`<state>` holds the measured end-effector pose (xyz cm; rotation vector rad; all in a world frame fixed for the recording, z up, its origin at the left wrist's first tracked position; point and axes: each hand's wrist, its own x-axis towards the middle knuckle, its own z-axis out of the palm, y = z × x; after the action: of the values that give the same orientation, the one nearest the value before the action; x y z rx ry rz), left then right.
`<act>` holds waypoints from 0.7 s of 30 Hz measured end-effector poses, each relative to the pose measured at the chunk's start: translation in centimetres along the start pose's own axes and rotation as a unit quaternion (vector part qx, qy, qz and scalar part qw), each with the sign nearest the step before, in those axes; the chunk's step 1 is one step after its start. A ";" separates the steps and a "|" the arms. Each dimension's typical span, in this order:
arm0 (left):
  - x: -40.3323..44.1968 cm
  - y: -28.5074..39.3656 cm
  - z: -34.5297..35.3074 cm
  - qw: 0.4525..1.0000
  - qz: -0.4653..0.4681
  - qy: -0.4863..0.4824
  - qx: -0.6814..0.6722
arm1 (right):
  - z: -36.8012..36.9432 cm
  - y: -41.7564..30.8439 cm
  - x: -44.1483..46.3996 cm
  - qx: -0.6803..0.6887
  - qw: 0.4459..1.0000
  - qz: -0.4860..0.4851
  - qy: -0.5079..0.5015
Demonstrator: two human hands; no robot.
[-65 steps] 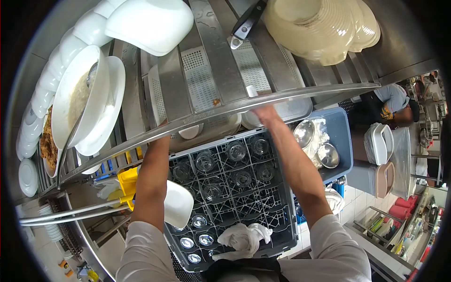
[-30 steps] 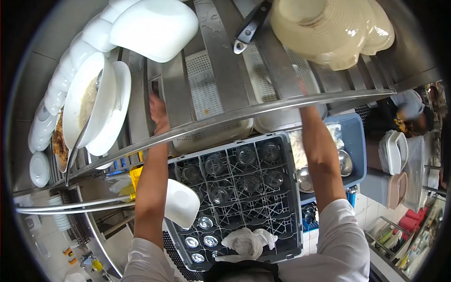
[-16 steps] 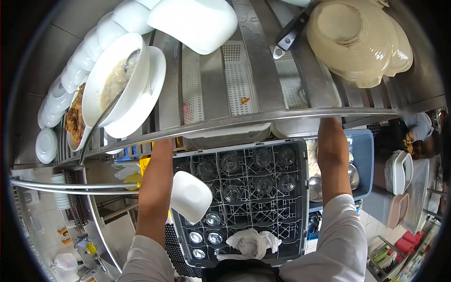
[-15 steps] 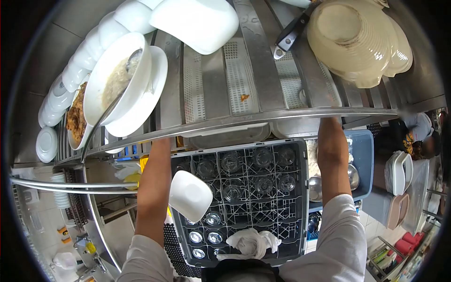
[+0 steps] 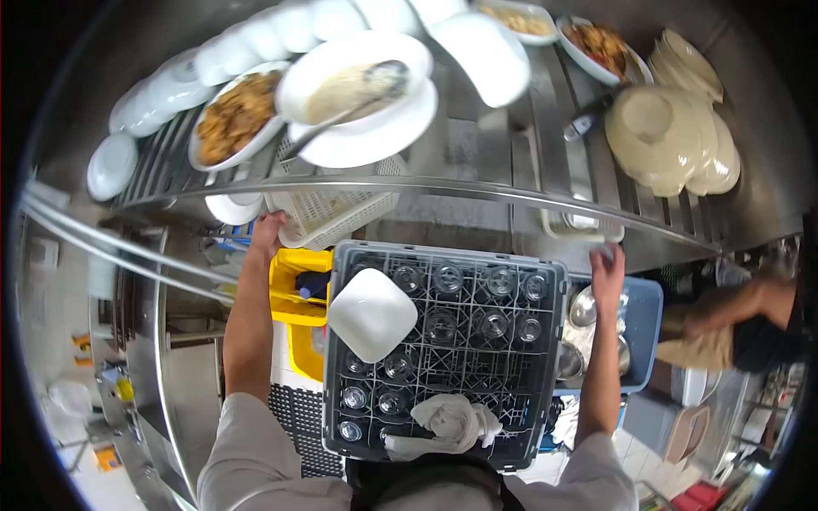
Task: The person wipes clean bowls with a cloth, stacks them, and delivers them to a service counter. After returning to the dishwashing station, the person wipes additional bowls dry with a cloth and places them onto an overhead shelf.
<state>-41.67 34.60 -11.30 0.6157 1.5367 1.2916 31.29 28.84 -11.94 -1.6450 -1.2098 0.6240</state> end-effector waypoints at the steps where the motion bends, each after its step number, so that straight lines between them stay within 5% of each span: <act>1: 0.8 -0.7 -2.6 1.000 -0.010 -0.026 0.007 | -1.0 -2.5 -3.4 -0.012 1.000 0.002 -0.014; 4: -0.4 -0.7 -9.2 0.999 -0.033 0.000 0.015 | -3.1 -5.4 -12.4 -0.017 0.996 0.086 -0.001; 9: -7.9 3.7 -14.7 1.000 -0.008 -0.007 -0.021 | -4.1 -11.2 -24.1 -0.007 0.997 0.071 -0.032; 15: -14.3 4.4 -25.5 0.999 0.031 0.010 0.037 | 1.4 -19.4 -31.8 -0.050 0.974 0.011 -0.219; 17: -19.7 5.0 -26.2 0.994 0.097 -0.045 0.018 | 4.7 -22.8 -33.6 -0.102 0.955 -0.070 -0.271; 21: -31.8 7.0 -27.9 0.997 0.068 0.024 0.010 | 11.7 -27.2 -36.0 -0.041 0.913 -0.153 -0.377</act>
<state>-56.45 -2.26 4.87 0.7186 1.5707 1.4028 -3.44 1.60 3.13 -1.2517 -2.0215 1.0643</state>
